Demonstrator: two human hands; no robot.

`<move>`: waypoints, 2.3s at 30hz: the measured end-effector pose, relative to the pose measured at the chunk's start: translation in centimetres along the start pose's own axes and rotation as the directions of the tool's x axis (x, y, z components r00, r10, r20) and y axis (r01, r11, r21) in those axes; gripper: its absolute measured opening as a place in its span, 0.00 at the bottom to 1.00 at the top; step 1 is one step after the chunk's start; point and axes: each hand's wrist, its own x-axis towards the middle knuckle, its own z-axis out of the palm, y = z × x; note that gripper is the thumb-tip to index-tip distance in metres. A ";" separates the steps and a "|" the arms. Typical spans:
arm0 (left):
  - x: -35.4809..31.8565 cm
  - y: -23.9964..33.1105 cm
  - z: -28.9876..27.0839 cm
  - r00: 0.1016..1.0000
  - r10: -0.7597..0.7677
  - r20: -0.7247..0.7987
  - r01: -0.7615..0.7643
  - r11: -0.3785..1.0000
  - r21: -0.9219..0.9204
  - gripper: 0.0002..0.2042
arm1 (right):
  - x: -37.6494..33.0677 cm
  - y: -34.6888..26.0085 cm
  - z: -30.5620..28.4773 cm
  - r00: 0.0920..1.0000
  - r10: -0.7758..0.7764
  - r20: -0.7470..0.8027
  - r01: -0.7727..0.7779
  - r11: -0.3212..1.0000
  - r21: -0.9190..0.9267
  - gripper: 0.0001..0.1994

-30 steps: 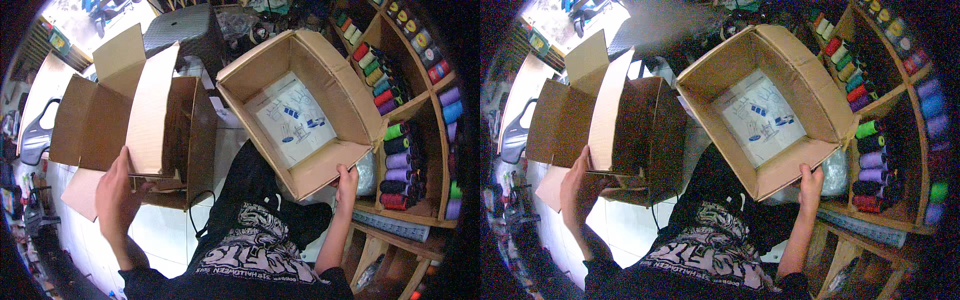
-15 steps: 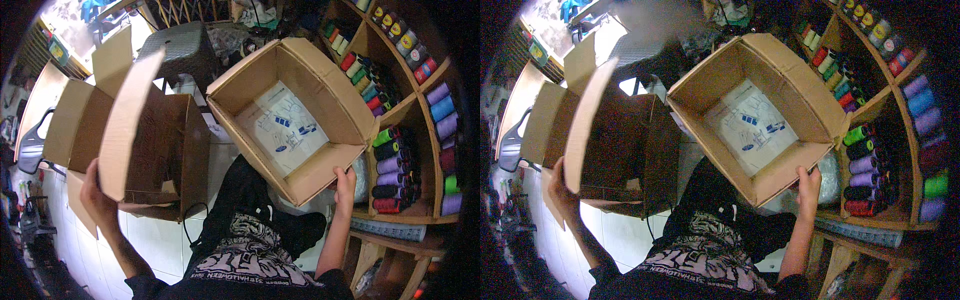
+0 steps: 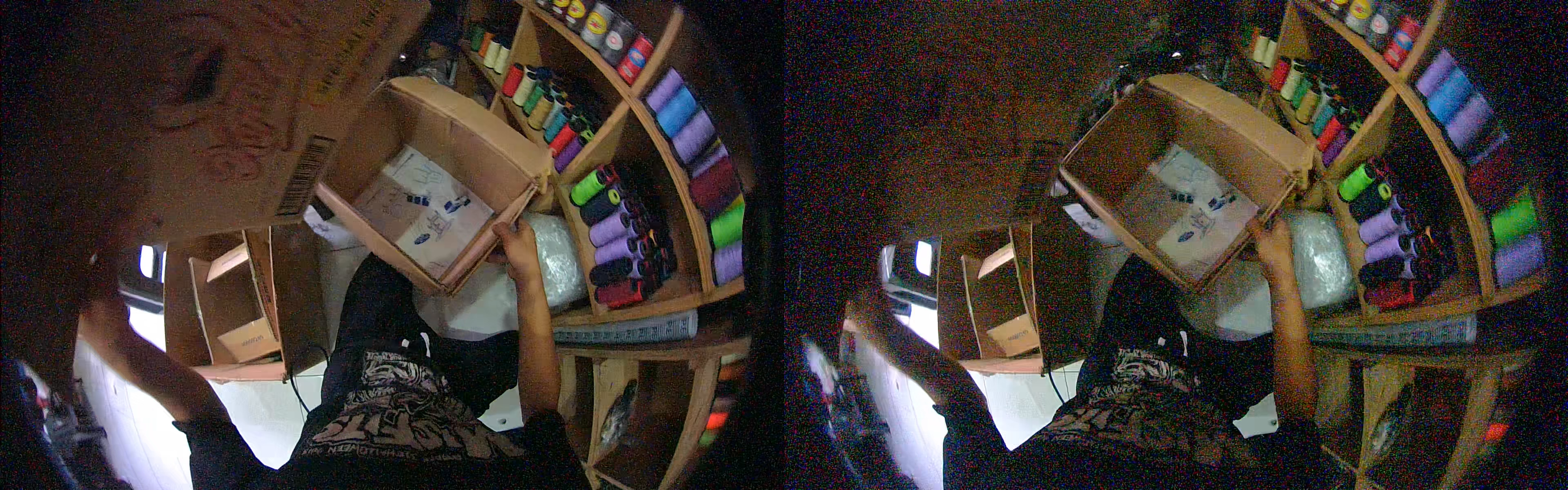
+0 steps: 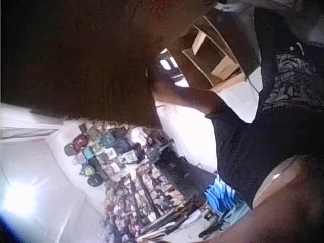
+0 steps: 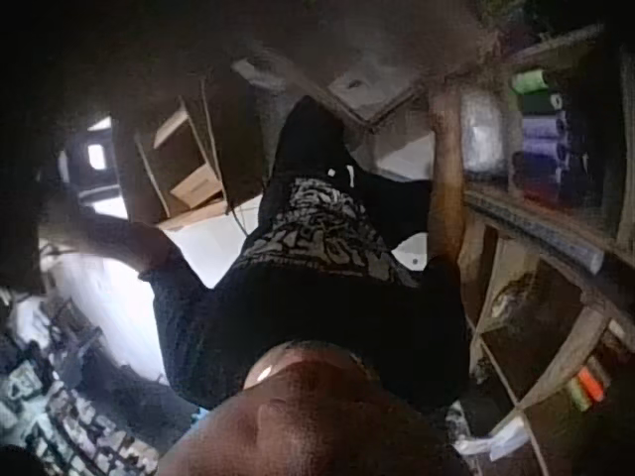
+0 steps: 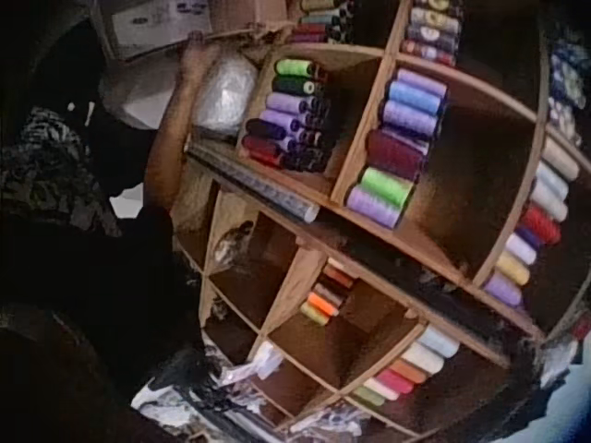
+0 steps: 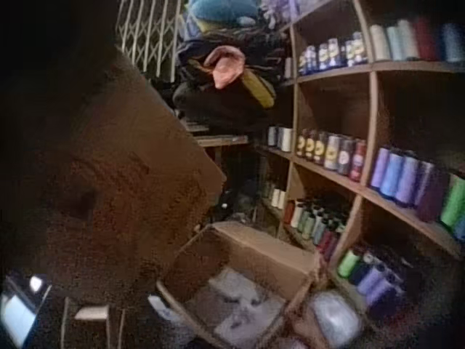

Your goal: The person picks up several thread spools from a box, handles them to tuck in loose thread ends, and places them onto a storage shelf by hand.

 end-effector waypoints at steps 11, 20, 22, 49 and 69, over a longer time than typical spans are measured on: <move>-1.2 10.3 15.3 0.683 0.664 0.306 -0.377 0.679 -0.630 0.14 | -0.1 -2.8 0.4 0.972 -0.216 0.088 0.211 0.975 0.063 0.25; 0.0 12.6 18.4 0.628 0.682 0.375 -0.424 0.704 -0.569 0.13 | 3.5 4.7 -4.8 0.954 -0.276 0.114 0.227 0.918 0.327 0.25; 0.6 11.8 18.7 0.623 0.703 0.342 -0.443 0.678 -0.587 0.13 | 3.9 5.5 -4.2 0.926 -0.343 0.157 0.223 0.833 0.506 0.25; 1.2 6.4 20.6 0.200 0.853 0.481 -0.251 0.520 -0.817 0.17 | -0.2 -1.1 -3.4 0.995 -0.025 0.098 0.022 0.999 0.032 0.19; -8.4 -1.6 17.7 0.754 0.343 0.560 -0.059 0.885 -0.462 0.15 | 3.1 -1.2 -4.3 0.992 0.008 0.123 0.014 0.983 -0.181 0.14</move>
